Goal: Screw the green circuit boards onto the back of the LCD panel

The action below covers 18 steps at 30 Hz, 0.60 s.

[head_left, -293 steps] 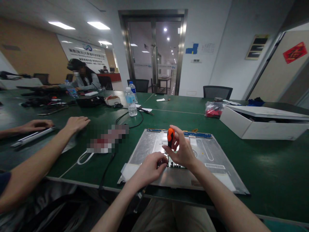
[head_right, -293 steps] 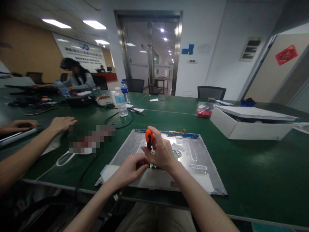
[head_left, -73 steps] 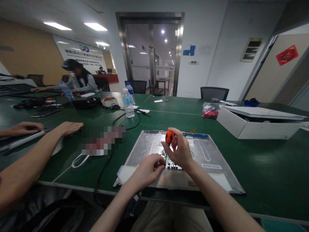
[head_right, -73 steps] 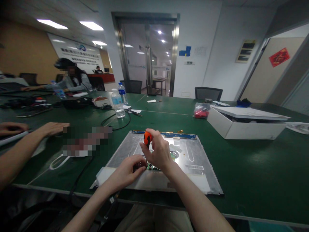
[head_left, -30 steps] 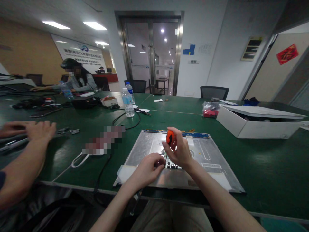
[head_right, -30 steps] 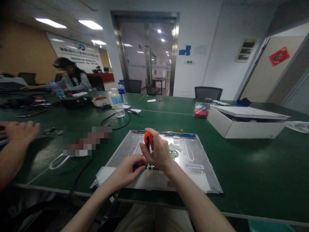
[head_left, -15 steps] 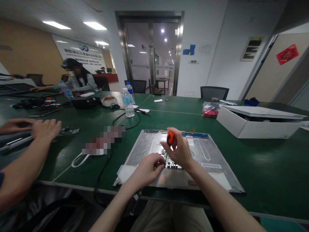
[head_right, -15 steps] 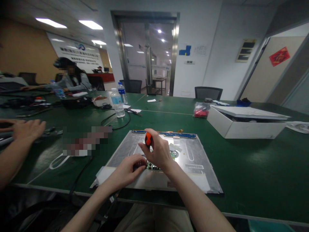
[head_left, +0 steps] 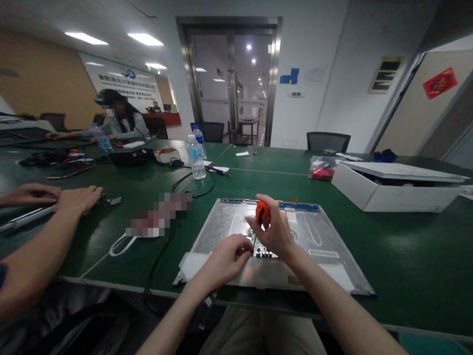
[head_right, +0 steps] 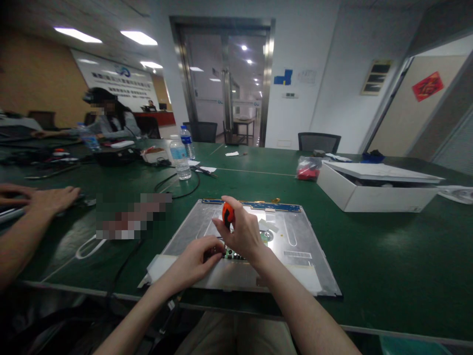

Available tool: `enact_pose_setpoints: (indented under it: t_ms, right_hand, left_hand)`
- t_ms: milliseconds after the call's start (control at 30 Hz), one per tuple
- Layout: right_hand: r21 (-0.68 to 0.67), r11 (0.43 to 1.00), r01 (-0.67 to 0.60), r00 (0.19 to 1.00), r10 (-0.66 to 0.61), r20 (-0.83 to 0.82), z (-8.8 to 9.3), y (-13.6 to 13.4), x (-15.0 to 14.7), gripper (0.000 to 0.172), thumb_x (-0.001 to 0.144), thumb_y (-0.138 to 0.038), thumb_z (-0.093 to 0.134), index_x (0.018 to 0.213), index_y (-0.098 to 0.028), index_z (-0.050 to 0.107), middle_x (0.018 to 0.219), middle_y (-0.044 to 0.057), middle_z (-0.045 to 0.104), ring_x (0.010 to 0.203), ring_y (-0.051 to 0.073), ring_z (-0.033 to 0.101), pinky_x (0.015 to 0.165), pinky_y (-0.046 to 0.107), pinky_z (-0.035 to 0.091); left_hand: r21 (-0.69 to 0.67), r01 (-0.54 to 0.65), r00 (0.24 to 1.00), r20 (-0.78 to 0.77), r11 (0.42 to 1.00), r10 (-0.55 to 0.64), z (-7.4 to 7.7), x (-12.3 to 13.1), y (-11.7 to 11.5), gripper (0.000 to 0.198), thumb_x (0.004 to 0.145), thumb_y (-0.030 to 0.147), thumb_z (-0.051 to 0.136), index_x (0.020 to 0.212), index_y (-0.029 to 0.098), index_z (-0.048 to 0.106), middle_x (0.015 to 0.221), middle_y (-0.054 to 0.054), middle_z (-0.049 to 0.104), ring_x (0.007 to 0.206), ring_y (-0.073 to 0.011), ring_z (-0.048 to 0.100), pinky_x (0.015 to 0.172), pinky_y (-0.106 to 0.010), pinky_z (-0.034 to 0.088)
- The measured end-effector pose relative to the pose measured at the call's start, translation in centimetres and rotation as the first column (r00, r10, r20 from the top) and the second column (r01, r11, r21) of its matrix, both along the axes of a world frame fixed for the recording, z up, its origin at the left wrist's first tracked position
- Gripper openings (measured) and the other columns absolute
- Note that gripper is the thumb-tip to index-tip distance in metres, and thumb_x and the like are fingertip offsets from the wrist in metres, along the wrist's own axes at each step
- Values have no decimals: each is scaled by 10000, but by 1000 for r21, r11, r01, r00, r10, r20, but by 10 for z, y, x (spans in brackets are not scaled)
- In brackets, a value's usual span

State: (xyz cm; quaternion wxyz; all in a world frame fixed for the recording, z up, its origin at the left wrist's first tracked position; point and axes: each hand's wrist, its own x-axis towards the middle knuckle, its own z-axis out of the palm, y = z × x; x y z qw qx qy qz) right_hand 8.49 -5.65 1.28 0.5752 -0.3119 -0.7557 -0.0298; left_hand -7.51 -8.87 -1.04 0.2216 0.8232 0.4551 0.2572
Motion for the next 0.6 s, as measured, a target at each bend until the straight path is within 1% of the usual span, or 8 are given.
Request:
enact_pose_setpoints:
  t_ms: [67,200,267,333,467,600]
  right_hand:
    - [-10,1000,-17,1000,17,15,1,-1,1,414,884,-328,525,1249,-190,386,622,-80,441,452,86,411,453,207,338]
    - [-118,987,-108,993,112,34,1,-4,4,441,897,-249,442,1323,-179,349,661,-55,476,481,92,464,482,216,371]
    - [-144,980,-134,990,140,30,1,-4,5,456,890,-217,423,1338,-184,342,682,-45,495,494,92,475,493,216,382]
    - [-129,985,-114,993,118,24,1,-4,5,449,881,-212,436,1321,-181,356,666,-52,481,474,87,450,475,212,365]
    - [-39,999,-35,999,35,0,0,-1,1,397,882,-251,494,1258,-181,386,635,-70,453,445,80,411,449,204,325]
    - [-24,999,-41,999,41,7,0,-1,0,391,889,-308,527,1241,-191,406,618,-75,456,445,83,414,449,204,327]
  left_hand:
    - [4,-4,1000,2,1000,4,0,0,0,121,760,125,514,777,169,626,794,-40,642,778,-193,580,680,-271,411]
    - [12,4,1000,9,1000,-4,0,0,-1,129,756,115,512,773,172,626,785,-35,642,773,-189,580,686,-269,410]
    - [15,6,1000,8,1000,-6,1,0,-1,119,757,121,519,772,173,625,780,-33,642,767,-189,579,681,-268,408]
    - [15,6,1000,3,1000,-6,0,0,-1,114,760,124,520,768,172,623,779,-34,642,767,-189,579,678,-267,407]
    - [15,10,1000,-9,1000,-10,-1,-1,1,118,766,125,515,775,172,623,787,-35,644,779,-189,582,681,-264,410]
    - [15,5,1000,-8,1000,-5,-1,-1,1,114,766,131,516,780,171,622,791,-36,645,774,-188,579,679,-264,414]
